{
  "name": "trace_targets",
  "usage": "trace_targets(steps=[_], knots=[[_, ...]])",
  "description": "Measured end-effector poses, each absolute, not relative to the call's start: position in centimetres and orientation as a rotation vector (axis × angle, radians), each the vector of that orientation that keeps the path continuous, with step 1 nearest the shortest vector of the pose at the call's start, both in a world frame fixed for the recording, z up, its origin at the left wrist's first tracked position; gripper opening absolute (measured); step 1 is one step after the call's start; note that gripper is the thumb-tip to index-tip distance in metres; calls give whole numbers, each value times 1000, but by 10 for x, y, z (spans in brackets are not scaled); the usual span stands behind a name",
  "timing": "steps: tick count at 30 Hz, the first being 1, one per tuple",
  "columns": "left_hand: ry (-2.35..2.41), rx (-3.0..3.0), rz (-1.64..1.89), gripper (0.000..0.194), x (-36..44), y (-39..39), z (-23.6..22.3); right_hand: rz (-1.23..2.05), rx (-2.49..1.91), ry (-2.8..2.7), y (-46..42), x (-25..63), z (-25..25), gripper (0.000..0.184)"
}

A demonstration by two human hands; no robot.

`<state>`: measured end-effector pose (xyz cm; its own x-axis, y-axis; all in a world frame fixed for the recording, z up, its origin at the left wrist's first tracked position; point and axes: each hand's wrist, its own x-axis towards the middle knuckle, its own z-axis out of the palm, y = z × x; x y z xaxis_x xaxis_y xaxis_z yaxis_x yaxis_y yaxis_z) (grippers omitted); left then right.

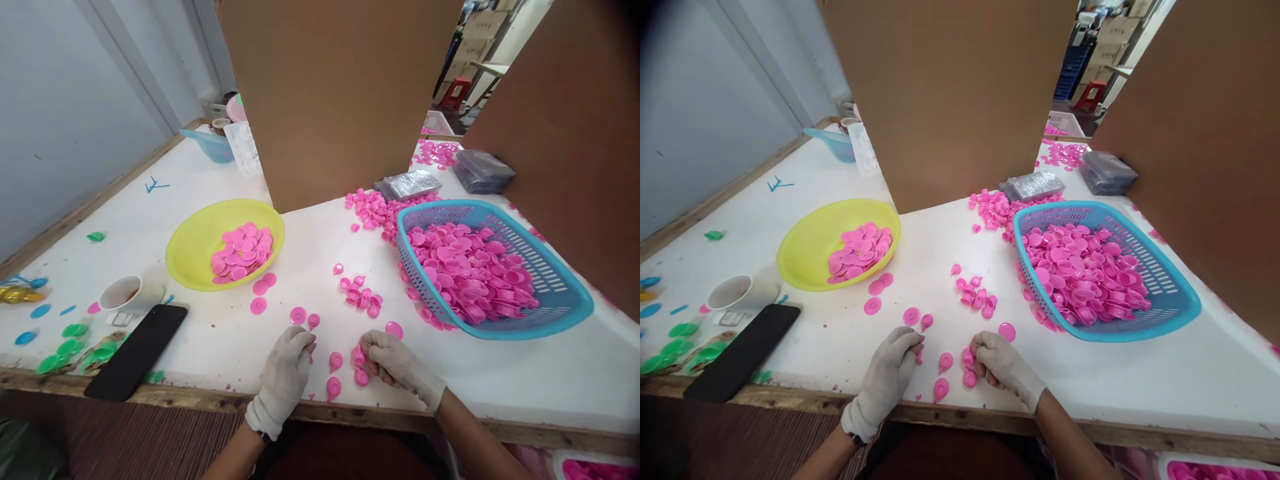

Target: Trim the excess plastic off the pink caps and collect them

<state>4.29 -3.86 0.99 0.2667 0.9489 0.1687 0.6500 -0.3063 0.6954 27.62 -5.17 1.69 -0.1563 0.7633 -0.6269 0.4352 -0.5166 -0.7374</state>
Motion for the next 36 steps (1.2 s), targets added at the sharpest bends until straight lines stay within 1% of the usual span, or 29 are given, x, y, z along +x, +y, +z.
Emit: trace_targets(steps=[2,4,5,7,9,12,15,17,19,21,22,24,27,29,32,36], knots=[[1364,2145,760,20,63,-28,14,1320,-1882,-1562,-51,284,15,9],[1314,2229,662,20,89,-12,18,882,-1887,-1738,-44,293,13,12],[1304,2260,596,18,102,-2,19,723,-1896,-1800,-39,296,12,14],[1339,2303,499,13,126,18,21,538,-1951,-1880,-28,299,10,20],[1375,2323,431,11,142,35,20,444,-2017,-1931,-22,298,9,24],[1387,2272,368,14,144,49,16,464,-2047,-2014,-27,293,11,22],[1353,2224,383,26,126,45,11,690,-1933,-2108,-40,295,17,13],[1311,2242,397,32,115,38,11,797,-1809,-2088,-43,301,18,17],[1271,2276,406,29,111,31,14,714,-1789,-1993,-35,308,16,25],[1233,2319,394,23,115,26,19,528,-1864,-1902,-19,314,11,31],[1220,2343,358,20,118,24,23,466,-1903,-1879,-10,316,8,33],[1215,2370,216,17,126,20,28,448,-1944,-1884,6,318,4,34],[1225,2320,19,12,129,17,30,504,-1922,-1934,16,318,5,24],[1220,2264,41,10,124,15,28,512,-1926,-1942,13,319,9,18],[1216,2229,142,13,112,9,27,536,-1968,-1980,-1,323,17,16],[1164,2364,162,9,102,-7,32,657,-1973,-2179,-19,324,28,10]])
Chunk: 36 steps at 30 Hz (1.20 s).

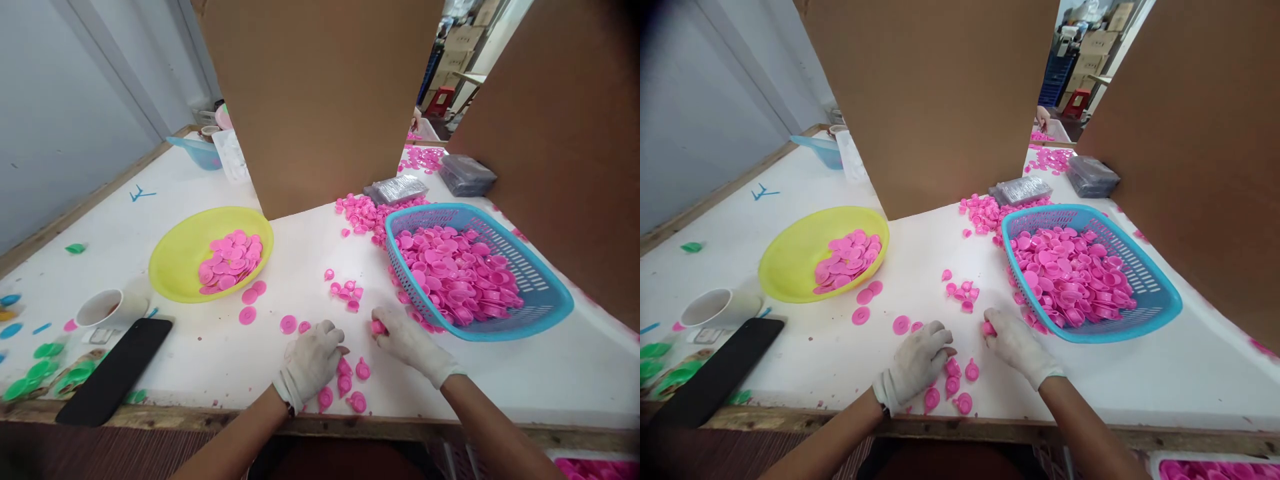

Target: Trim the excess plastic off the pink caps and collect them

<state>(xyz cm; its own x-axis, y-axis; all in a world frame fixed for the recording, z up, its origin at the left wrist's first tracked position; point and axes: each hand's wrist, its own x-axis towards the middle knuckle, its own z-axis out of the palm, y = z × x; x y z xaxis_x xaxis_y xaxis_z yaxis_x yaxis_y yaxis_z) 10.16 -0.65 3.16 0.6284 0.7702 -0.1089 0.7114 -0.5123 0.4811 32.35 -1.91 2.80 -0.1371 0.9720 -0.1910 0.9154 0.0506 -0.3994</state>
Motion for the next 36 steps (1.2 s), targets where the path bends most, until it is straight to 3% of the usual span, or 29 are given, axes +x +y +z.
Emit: trace_targets(steps=[3,5,9,15,19,24,28,32,36], knots=[[1065,2469,71,10,102,-18,33,754,-1903,-2249,-17,315,36,19],[1004,2514,1,12,103,-22,32,650,-1898,-2251,-8,308,39,23],[1022,2504,-86,12,106,-18,30,424,-1904,-2322,17,293,37,23],[1140,2380,-85,14,106,-8,38,453,-1913,-2379,22,296,27,21],[1114,2383,-21,17,108,-6,35,590,-1920,-2305,17,309,24,21],[1156,2093,115,19,115,7,26,1085,-1856,-2095,22,321,20,22],[1242,1747,-24,22,116,28,23,1219,-1900,-2016,32,320,20,26],[1321,1809,-40,14,112,49,28,1073,-1955,-2035,40,318,22,17],[1505,1973,121,18,115,66,36,688,-1930,-2053,44,308,25,15]])
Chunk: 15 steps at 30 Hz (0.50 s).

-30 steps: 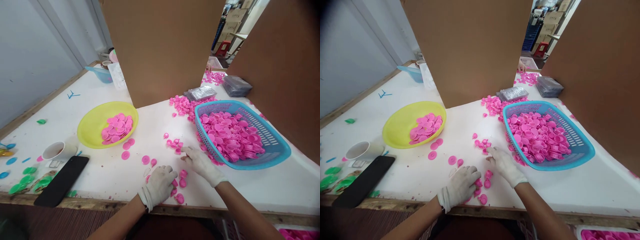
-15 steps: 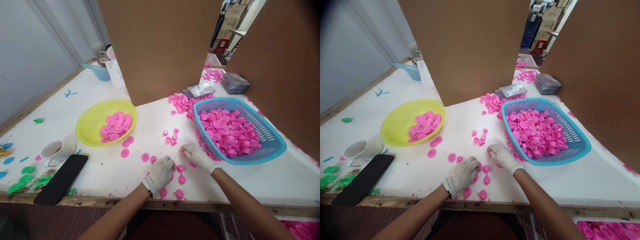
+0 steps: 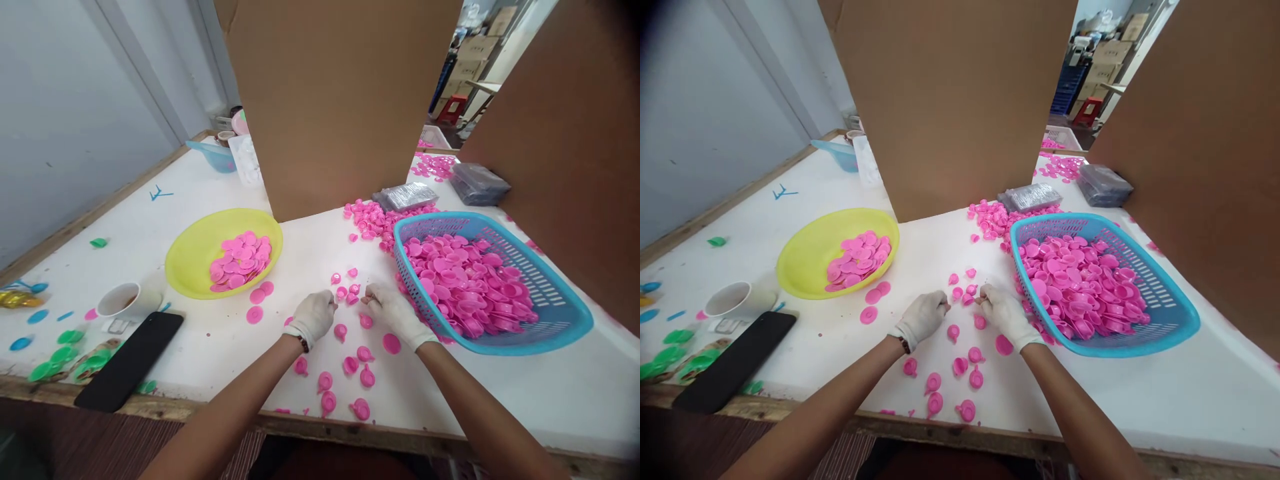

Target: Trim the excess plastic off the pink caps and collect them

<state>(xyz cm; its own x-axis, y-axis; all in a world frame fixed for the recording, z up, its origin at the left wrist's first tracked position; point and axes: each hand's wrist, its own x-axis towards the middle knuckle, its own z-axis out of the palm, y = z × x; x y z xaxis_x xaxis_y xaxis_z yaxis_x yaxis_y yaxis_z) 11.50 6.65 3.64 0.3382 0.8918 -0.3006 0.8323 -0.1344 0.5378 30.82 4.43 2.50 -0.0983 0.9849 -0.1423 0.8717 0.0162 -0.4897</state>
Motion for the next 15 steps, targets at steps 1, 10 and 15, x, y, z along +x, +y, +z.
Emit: trace_targets(steps=[1,10,15], knots=[[1531,2039,171,21,118,71,37,596,-1893,-2080,46,304,25,16],[1284,2240,290,23,131,91,25,573,-1806,-2234,44,284,22,16],[1305,1594,354,18,109,87,22,500,-1714,-2121,22,294,14,20]])
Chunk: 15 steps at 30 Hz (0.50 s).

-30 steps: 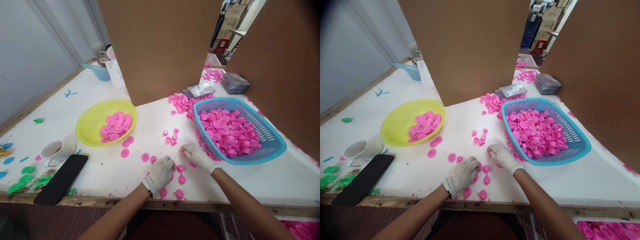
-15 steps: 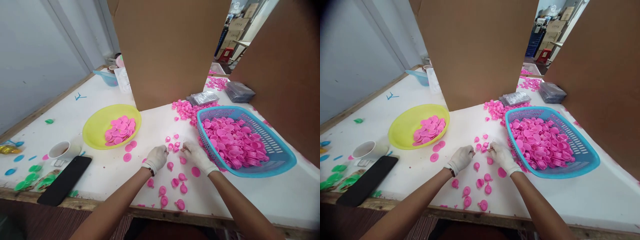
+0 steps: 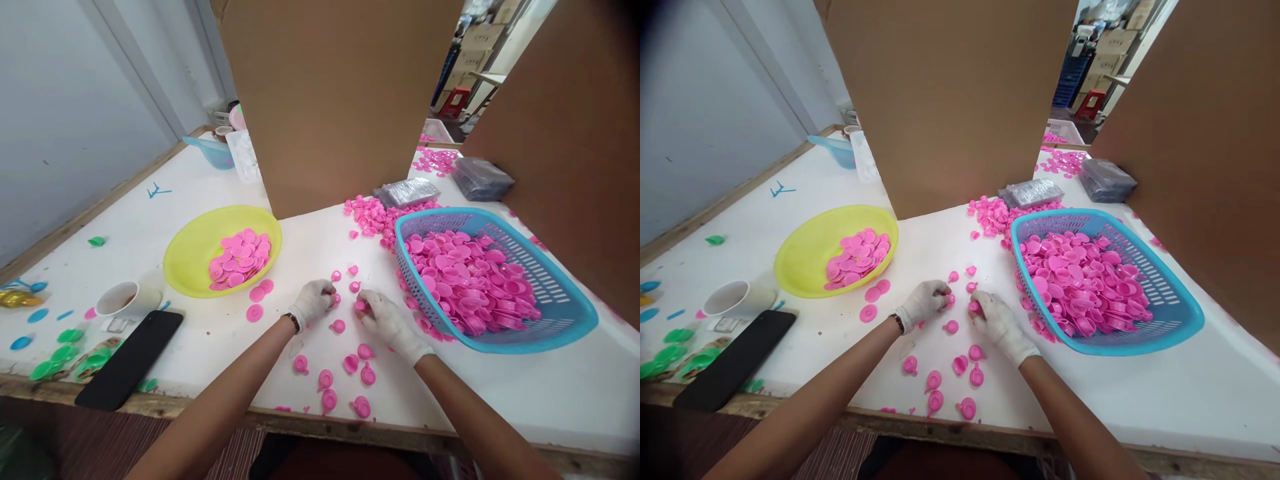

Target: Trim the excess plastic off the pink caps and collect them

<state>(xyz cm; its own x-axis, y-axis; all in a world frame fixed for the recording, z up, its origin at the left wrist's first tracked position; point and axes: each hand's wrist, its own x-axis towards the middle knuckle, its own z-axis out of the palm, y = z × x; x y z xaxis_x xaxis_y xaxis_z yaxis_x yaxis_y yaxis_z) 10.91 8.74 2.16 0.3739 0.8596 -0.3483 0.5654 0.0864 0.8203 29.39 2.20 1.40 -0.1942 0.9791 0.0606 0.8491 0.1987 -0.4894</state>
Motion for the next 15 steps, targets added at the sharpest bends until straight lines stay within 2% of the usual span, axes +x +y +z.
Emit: trace_targets(steps=[3,5,10,12,15], knots=[[1289,1399,362,21,97,82,19,433,-1678,-2193,13,295,13,12],[1318,1489,382,23,90,80,18,444,-1628,-2249,14,295,17,9],[1422,2043,537,18,99,88,21,422,-1646,-2127,42,293,24,27],[1434,2179,482,20,113,98,23,406,-1712,-2086,56,289,21,32],[1401,2337,285,23,131,113,23,459,-1777,-2132,66,289,15,24]])
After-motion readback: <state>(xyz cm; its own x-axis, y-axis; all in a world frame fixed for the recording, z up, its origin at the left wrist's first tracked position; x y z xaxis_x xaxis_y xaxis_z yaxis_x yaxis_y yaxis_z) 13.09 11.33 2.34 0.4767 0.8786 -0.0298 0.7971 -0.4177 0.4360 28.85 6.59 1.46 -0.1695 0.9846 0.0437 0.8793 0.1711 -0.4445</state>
